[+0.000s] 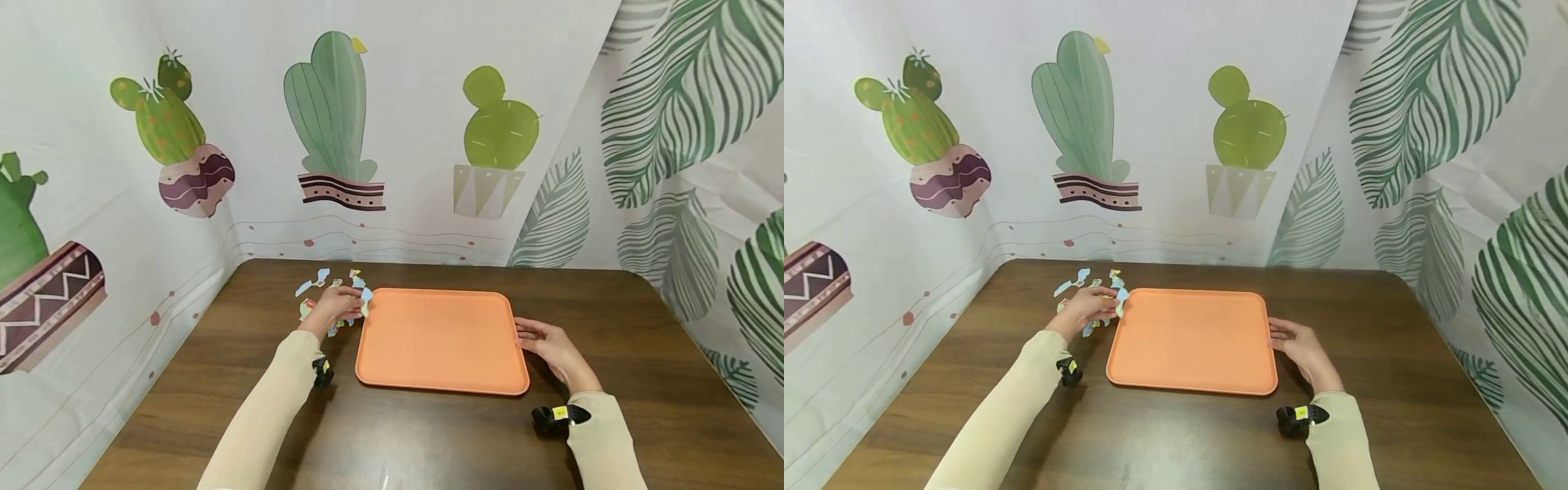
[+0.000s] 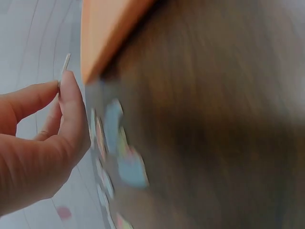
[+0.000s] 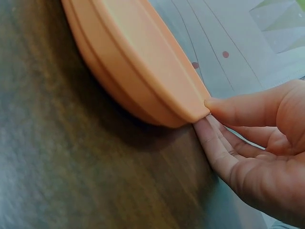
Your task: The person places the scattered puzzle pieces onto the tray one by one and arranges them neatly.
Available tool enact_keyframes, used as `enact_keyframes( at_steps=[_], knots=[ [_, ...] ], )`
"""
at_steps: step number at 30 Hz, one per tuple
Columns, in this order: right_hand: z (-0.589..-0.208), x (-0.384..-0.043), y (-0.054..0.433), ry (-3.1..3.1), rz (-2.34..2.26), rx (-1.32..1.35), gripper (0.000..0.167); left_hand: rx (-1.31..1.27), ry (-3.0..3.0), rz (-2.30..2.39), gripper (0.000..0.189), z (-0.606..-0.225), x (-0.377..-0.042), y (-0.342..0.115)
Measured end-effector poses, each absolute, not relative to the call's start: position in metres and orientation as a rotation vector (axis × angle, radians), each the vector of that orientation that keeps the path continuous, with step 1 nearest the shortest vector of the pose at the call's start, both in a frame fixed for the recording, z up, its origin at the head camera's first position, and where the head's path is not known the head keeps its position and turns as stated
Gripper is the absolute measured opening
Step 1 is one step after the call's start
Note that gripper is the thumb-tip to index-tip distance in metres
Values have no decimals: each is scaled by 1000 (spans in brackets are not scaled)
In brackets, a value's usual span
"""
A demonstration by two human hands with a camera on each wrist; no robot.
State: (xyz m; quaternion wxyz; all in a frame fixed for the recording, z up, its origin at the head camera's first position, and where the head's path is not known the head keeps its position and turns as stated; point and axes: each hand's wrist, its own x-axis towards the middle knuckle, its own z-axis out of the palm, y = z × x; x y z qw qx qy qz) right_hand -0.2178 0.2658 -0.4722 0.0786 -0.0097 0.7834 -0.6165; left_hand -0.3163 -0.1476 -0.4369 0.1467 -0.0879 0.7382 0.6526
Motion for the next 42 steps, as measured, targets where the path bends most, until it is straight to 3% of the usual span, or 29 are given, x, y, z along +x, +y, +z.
enact_keyframes(
  at_steps=[18,26,42],
  knots=[
    [-480,-220,268,2305,-1929,-106,58,-170,1948,1933,24,-420,-329,-20],
    [-473,-219,263,2364,-1832,-1,58,-168,1893,1948,18,-424,-331,27],
    [-474,-220,264,2351,-1828,12,56,-278,2017,1858,13,-432,-312,104]
  ],
)
